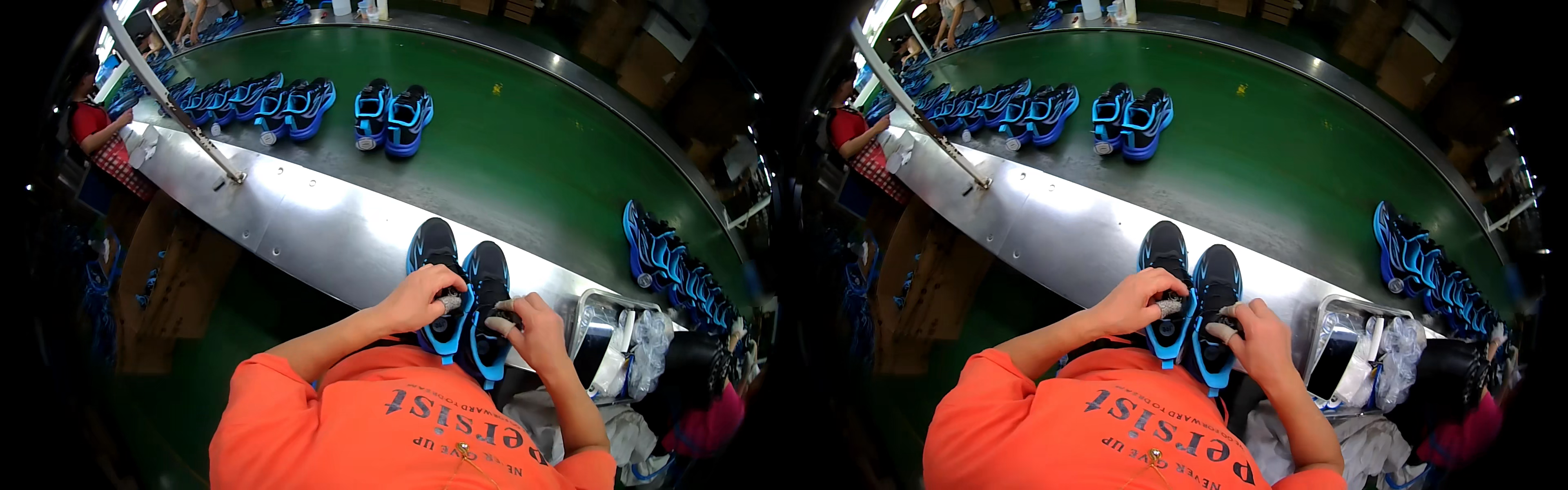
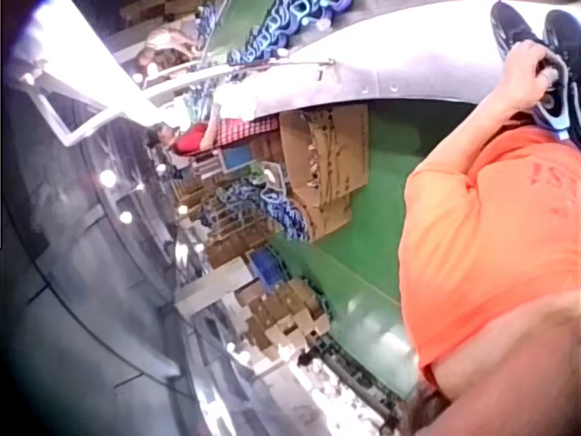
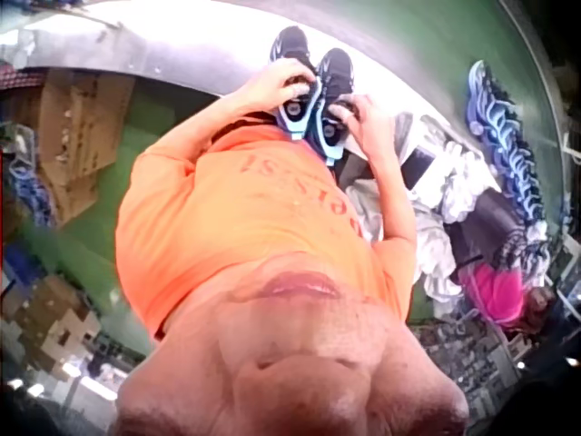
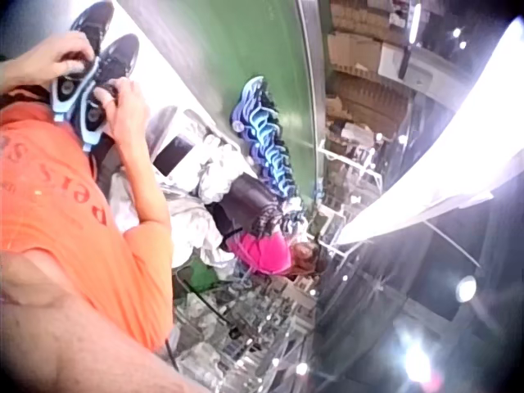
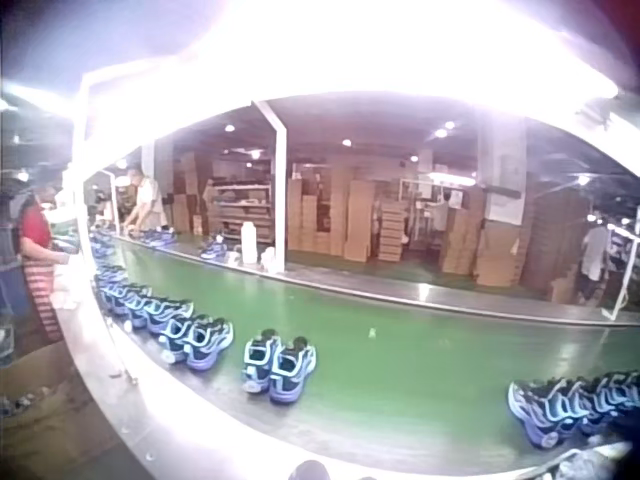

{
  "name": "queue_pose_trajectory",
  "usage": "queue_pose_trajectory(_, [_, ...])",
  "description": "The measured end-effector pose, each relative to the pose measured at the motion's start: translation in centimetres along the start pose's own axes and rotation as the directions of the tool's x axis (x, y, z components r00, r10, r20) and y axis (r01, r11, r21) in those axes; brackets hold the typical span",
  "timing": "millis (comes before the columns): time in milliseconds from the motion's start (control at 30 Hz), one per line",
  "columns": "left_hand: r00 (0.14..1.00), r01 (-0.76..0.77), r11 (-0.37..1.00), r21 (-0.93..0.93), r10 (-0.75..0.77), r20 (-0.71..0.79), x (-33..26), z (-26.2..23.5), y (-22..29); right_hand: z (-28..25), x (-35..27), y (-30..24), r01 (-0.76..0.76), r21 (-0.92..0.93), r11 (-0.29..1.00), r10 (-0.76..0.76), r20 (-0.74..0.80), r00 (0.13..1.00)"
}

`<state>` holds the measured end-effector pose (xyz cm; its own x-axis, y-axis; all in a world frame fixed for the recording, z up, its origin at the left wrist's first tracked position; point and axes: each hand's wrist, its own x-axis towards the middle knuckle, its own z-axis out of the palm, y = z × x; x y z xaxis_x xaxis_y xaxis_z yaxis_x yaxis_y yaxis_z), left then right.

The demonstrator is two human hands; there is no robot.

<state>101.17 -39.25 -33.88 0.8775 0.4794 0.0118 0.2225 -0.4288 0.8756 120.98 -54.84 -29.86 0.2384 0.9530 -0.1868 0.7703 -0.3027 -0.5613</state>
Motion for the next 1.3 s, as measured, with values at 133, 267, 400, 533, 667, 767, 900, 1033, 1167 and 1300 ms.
queue_pose_trajectory(133, [0.972,0.101,0.993,0.054,-0.087,-0.218,-0.6,1.2,1.0,-1.0,0.7,-0.7,0.234,0.309,0.922,-0.267,0.069,0.961])
queue_pose_trajectory(267, [0.999,-0.044,0.997,-0.061,0.045,0.028,0.1,-0.1,0.0,0.3,0.7,-0.1,0.115,0.135,0.984,-0.123,0.05,0.991])
queue_pose_trajectory(400, [0.992,-0.001,1.0,0.028,0.005,-0.127,-0.3,1.0,0.5,-1.5,0.5,-0.2,0.086,0.295,0.952,-0.141,0.171,0.975])
queue_pose_trajectory(533, [0.99,-0.141,0.99,0.024,0.141,0.007,0.7,0.5,0.2,-0.1,0.6,0.9,0.132,0.175,0.976,-0.139,0.026,0.99])
queue_pose_trajectory(667, [0.996,-0.078,0.996,0.039,0.08,-0.048,-0.1,-0.6,1.0,-0.9,1.1,1.4,0.135,0.291,0.947,-0.163,0.074,0.984])
queue_pose_trajectory(767, [0.991,0.058,0.989,0.135,-0.04,-0.131,0.4,1.3,1.7,-1.2,1.1,2.4,0.196,0.36,0.912,-0.256,0.127,0.958])
queue_pose_trajectory(900, [0.997,-0.011,0.999,0.031,0.008,0.074,0.7,0.5,1.4,-0.8,0.2,1.5,-0.03,0.244,0.969,0.002,0.117,0.993])
queue_pose_trajectory(1033, [0.996,0.055,0.997,0.046,-0.052,-0.071,0.1,1.7,1.2,-0.3,0.6,3.4,0.176,0.326,0.929,-0.218,0.099,0.971])
queue_pose_trajectory(1167, [0.998,0.066,0.995,0.074,-0.066,-0.008,0.9,1.3,1.5,0.2,0.1,2.5,0.114,0.251,0.961,-0.134,0.065,0.989])
queue_pose_trajectory(1300, [0.999,0.021,0.996,0.087,-0.018,-0.032,0.2,1.6,1.5,0.2,0.0,3.2,0.188,0.291,0.938,-0.199,0.008,0.98])
